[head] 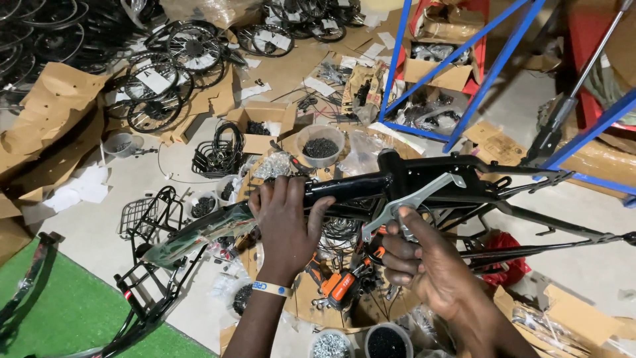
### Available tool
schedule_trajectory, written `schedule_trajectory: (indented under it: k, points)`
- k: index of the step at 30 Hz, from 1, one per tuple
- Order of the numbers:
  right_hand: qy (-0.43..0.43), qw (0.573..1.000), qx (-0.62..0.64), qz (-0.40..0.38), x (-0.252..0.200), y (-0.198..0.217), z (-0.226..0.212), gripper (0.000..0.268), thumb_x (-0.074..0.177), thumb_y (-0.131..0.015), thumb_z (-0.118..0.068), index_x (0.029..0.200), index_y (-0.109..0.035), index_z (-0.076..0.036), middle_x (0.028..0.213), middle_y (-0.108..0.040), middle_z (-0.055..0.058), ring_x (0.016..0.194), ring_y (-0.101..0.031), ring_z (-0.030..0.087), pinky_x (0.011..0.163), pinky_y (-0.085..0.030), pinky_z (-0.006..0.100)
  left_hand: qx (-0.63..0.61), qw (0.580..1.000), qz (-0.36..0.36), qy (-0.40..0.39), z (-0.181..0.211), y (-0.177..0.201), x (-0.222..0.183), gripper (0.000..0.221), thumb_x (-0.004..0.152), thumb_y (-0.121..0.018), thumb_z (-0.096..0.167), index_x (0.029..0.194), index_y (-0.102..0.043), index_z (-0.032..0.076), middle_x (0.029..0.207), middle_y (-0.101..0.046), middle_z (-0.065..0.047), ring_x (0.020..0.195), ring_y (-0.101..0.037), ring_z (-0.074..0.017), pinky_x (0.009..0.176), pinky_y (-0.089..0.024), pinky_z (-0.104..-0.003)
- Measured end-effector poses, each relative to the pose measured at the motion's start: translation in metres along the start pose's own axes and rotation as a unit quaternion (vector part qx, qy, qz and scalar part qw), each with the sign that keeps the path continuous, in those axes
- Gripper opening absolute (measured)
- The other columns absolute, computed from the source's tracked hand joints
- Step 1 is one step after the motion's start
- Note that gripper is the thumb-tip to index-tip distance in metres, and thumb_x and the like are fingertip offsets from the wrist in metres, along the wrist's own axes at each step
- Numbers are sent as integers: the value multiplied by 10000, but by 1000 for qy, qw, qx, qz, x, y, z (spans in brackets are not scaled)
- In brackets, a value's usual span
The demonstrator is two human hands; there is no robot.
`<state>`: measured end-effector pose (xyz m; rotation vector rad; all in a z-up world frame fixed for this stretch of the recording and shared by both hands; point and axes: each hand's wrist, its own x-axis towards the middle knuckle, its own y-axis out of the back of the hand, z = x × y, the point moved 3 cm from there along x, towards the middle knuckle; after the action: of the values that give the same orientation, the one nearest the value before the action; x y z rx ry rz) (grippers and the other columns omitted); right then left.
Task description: Installing a rear fender onto a bicycle frame using an impact driver and a wrench.
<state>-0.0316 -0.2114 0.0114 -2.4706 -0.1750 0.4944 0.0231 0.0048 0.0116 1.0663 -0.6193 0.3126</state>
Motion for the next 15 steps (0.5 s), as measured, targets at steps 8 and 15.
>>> schedule_trajectory:
  k: [8, 15]
  points:
    - [-40, 992, -102, 59, -5, -7, -7, 391, 1006, -545, -496, 936, -484, -116, 599, -331, -46, 449, -270, 113, 386, -297, 293, -188, 949, 218, 125, 66, 29, -27, 225, 1013, -536, 314, 1102, -495, 111, 1070, -596, -90, 988, -537, -234, 884, -422, -390]
    - [-92, 994, -16, 53, -6, -3, -16, 976, 840, -647, -630, 1635, -222, -258, 525, -412, -96, 387, -431, 0, 316, -403, 102, -349, 933, 65, 60, 130, 27, -43, 190, 958, -582, 234, 998, -587, 48, 979, -558, -131, 931, -554, -259, 737, -473, -403]
